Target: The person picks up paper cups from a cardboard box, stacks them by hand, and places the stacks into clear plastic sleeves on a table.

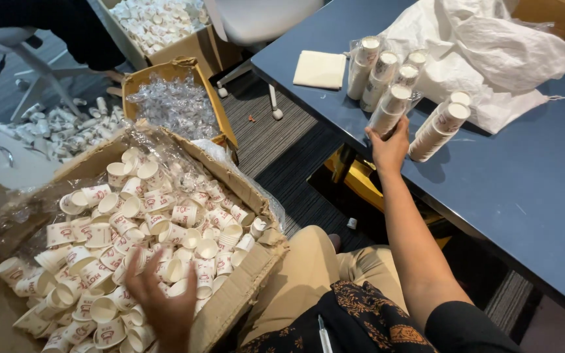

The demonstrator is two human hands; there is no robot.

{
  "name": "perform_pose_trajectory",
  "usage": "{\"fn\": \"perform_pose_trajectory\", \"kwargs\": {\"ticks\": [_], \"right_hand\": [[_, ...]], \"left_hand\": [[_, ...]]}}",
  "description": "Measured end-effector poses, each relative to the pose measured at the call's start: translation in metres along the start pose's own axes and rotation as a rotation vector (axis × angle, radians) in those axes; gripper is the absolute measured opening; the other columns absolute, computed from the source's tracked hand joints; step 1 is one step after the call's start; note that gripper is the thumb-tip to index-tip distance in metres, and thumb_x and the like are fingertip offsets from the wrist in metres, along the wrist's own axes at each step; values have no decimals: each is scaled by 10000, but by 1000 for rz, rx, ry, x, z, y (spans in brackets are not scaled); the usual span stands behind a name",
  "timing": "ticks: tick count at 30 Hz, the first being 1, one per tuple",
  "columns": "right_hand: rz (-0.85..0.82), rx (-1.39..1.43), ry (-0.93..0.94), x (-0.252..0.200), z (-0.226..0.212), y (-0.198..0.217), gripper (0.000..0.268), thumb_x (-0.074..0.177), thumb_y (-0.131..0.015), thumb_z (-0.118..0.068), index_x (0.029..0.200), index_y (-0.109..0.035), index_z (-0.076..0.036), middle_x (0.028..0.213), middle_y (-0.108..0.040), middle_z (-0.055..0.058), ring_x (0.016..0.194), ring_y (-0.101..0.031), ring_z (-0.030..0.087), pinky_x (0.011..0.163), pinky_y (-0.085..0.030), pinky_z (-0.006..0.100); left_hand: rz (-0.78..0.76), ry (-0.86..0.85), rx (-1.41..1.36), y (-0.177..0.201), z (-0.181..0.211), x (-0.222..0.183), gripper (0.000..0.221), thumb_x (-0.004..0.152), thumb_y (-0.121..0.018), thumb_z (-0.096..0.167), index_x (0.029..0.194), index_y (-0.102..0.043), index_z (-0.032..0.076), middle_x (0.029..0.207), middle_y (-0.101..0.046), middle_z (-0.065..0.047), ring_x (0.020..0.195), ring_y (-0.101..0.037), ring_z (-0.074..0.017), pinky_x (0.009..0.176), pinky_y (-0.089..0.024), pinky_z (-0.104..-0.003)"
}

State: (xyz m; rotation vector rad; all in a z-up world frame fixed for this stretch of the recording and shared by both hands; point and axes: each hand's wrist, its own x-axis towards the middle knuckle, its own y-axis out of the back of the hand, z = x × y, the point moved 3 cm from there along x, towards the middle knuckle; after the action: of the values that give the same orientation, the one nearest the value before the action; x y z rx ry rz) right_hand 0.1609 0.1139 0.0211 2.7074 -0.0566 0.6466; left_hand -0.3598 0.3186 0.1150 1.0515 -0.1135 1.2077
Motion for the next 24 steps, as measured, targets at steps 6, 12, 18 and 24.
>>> {"fn": "perform_pose_trajectory", "kwargs": {"ticks": [6,12,18,24], "right_hand": [[87,-231,52,12,14,-20,1003,779,-1015,-250,1533,-373,-90,1412,-476,195,1280,-518,399,1061,-434,485],[2,-207,165,-29,11,-6,1335,785,-1013,-230,1632,-25,71,1618,-170,385,1505,-253,527,1256,-268,514],[-554,60,490,-199,-158,-15,883,879,-828,-129,1591,-316,-22,1601,-353,254,1455,-427,403,1136,-445,443],[-1296,104,738,-302,-249,-46,506,873,-743,-333,1294,-621,-82,1389,-581,164,1194,-608,360,941,-512,456]], "left_hand": [[-6,191,588,101,-169,-6,958,852,-875,378,1588,-378,20,1638,-264,-295,1567,-258,-462,1280,-270,-618],[-91,371,390,91,-243,1,1156,822,-794,570,1632,-267,-64,1641,-311,-345,1510,-312,-500,1198,-315,-565],[-31,174,390,59,-309,-8,940,801,-856,502,1455,-500,-73,1473,-500,-331,1318,-495,-497,1091,-430,-521],[132,372,396,97,-281,20,433,881,-820,400,1162,-720,87,1229,-685,-111,1194,-616,-347,1008,-510,-449]]}}
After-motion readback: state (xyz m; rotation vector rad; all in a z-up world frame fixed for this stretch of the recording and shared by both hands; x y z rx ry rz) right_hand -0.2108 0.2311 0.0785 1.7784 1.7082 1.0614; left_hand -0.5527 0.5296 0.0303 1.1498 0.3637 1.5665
